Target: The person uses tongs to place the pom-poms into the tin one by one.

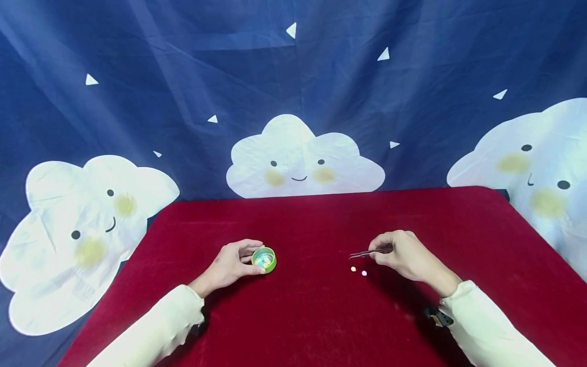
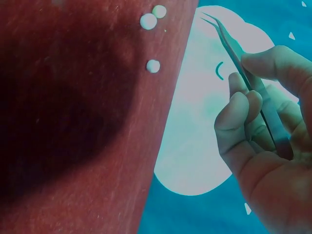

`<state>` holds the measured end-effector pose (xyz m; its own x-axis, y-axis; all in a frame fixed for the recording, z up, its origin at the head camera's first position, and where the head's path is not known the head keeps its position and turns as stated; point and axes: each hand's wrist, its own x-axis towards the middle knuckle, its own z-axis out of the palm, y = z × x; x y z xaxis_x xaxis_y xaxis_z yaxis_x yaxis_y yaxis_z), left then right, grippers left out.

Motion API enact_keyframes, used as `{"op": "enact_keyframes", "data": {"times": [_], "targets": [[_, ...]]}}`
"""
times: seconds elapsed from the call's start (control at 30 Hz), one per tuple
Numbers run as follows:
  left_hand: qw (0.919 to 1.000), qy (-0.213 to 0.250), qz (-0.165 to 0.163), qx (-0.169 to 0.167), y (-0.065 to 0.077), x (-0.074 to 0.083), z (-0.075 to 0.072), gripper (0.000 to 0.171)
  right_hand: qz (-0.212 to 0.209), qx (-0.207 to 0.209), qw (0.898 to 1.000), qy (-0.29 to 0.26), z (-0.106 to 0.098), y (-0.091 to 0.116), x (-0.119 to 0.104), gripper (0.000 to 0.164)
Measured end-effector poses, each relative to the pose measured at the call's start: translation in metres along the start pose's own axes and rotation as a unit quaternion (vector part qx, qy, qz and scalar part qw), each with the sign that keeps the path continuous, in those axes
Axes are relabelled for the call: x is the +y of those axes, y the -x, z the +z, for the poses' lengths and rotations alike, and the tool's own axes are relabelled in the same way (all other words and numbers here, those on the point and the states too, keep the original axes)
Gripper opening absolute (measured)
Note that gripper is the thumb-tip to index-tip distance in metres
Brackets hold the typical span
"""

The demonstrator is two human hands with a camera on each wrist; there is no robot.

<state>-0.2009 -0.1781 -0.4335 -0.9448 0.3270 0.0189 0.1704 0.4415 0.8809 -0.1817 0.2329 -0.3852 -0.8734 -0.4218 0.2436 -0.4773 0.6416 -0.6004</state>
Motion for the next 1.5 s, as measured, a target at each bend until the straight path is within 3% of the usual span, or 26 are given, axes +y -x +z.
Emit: {"op": "enact_keyframes", "data": {"times": [0.37,0.63,0.8,0.97,1.5], "targets": [[0.9999,0.006,0.009,0.001,0.000,0.002,-0.002,0.059,0.012,-0.017,1.000,-0.003,-0.003,0.006,0.005,0.012],[0.9999,0.009,0.010,0.000,0.001,0.002,-0.003,0.060,0.020,-0.033,0.999,0.008,0.006,0.008,0.009,0.015],[0.9999,0.009,0.012,-0.001,0.001,0.002,-0.003,0.060,0.001,-0.020,1.000,0.018,0.007,0.005,0.009,0.016],[1.0000,0.003,0.009,0.000,0.001,0.001,-0.003,0.060,-0.020,-0.002,1.000,0.022,0.005,-0.003,0.004,0.016],[1.0000,0.004,0.005,-0.002,0.000,-0.001,-0.001,0.060,0.002,-0.048,0.999,-0.011,0.013,-0.039,-0.022,0.014]]}}
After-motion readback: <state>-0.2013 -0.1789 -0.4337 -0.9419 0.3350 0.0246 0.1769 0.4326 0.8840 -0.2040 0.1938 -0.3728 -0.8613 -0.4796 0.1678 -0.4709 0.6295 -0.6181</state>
